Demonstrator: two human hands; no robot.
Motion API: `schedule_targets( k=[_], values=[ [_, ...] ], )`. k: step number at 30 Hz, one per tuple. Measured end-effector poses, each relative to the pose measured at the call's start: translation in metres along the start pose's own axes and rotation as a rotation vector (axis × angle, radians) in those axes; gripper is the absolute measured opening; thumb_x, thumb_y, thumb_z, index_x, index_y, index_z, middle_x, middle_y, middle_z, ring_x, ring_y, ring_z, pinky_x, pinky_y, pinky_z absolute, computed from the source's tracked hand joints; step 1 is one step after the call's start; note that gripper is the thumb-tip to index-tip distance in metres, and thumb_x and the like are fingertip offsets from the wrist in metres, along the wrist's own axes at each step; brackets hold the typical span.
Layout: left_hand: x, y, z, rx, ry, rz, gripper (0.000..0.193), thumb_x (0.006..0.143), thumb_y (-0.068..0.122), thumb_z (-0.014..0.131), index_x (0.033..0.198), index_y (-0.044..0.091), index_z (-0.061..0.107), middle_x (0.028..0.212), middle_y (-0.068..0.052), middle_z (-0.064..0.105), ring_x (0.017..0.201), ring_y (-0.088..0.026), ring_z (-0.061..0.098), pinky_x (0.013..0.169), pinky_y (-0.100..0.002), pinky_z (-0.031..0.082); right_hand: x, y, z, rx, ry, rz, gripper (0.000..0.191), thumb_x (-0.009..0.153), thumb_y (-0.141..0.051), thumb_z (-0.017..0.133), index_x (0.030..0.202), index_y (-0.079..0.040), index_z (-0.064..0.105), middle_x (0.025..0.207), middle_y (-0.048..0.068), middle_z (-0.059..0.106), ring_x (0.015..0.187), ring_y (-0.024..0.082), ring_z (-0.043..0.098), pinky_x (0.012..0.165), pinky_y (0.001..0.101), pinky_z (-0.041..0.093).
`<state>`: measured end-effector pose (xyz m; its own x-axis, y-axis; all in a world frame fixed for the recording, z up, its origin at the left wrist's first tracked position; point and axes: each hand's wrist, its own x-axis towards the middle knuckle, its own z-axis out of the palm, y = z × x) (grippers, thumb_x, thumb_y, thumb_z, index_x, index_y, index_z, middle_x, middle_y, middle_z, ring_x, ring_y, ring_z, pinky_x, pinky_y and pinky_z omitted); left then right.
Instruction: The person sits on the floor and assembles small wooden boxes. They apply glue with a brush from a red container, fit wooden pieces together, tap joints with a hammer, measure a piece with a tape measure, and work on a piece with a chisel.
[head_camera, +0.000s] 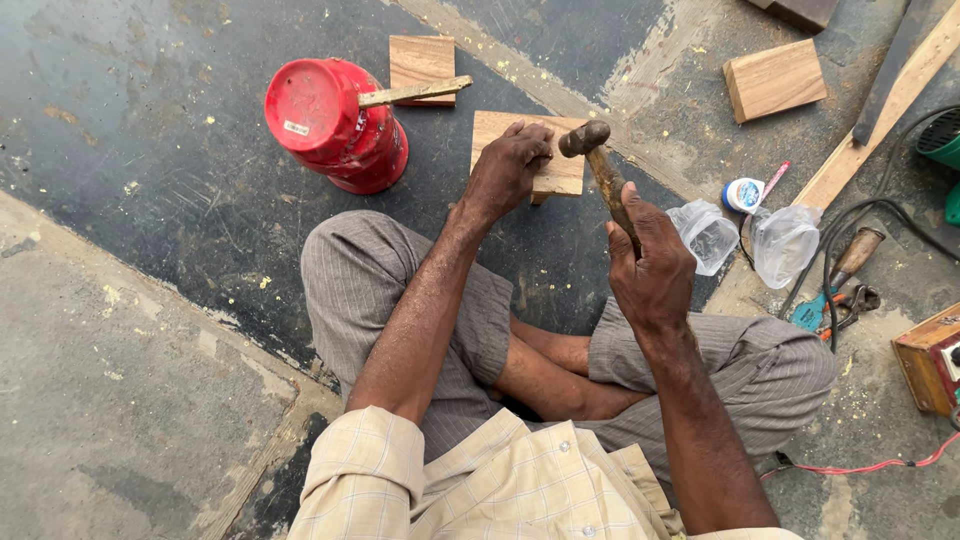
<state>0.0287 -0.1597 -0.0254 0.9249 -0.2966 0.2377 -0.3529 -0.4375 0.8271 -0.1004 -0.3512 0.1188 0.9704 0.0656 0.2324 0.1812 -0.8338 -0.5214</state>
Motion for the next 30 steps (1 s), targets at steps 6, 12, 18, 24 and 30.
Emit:
schedule_targets(
  k=[6, 12, 18, 24, 30],
  values=[
    [0.003, 0.004, 0.002, 0.164, 0.017, 0.034, 0.013, 0.095, 0.016, 0.069, 0.101, 0.007, 0.075, 0.141, -0.012, 0.063, 0.143, -0.031, 0.044, 0.125, -0.052, 0.020, 0.001, 0.009, 0.005, -0.017, -0.071, 0.116, 0.047, 0.099, -0.018, 0.070, 0.144, -0.009, 0.060, 0.124, 0.017, 0.071, 0.107, 0.030, 0.073, 0.085, 0.0408, 0.060],
    [-0.025, 0.029, 0.036, 0.408, 0.260, -0.245, 0.020, 0.098, 0.034, 0.068, 0.101, 0.016, 0.077, 0.143, -0.007, 0.060, 0.151, -0.037, 0.030, 0.123, -0.070, -0.003, -0.006, 0.016, 0.010, -0.065, -0.107, 0.165, 0.047, 0.099, -0.018, 0.070, 0.144, -0.009, 0.060, 0.122, 0.016, 0.072, 0.106, 0.030, 0.072, 0.086, 0.0426, 0.058],
    [-0.033, 0.047, 0.085, 0.374, 0.620, -0.374, 0.022, 0.102, 0.036, 0.065, 0.106, 0.018, 0.076, 0.143, -0.001, 0.062, 0.156, -0.035, 0.023, 0.121, -0.073, -0.006, -0.006, 0.018, 0.008, -0.025, -0.110, 0.200, 0.048, 0.098, -0.018, 0.069, 0.145, -0.009, 0.059, 0.122, 0.017, 0.071, 0.105, 0.030, 0.072, 0.085, 0.0426, 0.059],
    [-0.028, 0.040, 0.096, 0.381, 0.644, -0.357, 0.017, 0.104, 0.032, 0.064, 0.104, 0.020, 0.075, 0.124, 0.013, 0.070, 0.149, -0.023, 0.035, 0.122, -0.071, -0.008, -0.006, 0.019, 0.007, -0.008, -0.104, 0.171, 0.048, 0.099, -0.016, 0.069, 0.145, -0.008, 0.059, 0.126, 0.019, 0.070, 0.112, 0.032, 0.071, 0.091, 0.0423, 0.058],
    [-0.027, 0.043, 0.098, 0.399, 0.623, -0.269, 0.014, 0.105, 0.030, 0.065, 0.110, 0.020, 0.073, 0.118, 0.014, 0.072, 0.145, -0.019, 0.041, 0.122, -0.069, -0.005, -0.003, 0.023, -0.003, -0.013, -0.093, 0.190, 0.047, 0.097, -0.014, 0.070, 0.142, -0.005, 0.061, 0.127, 0.022, 0.070, 0.113, 0.034, 0.071, 0.093, 0.0427, 0.057]
  ],
)
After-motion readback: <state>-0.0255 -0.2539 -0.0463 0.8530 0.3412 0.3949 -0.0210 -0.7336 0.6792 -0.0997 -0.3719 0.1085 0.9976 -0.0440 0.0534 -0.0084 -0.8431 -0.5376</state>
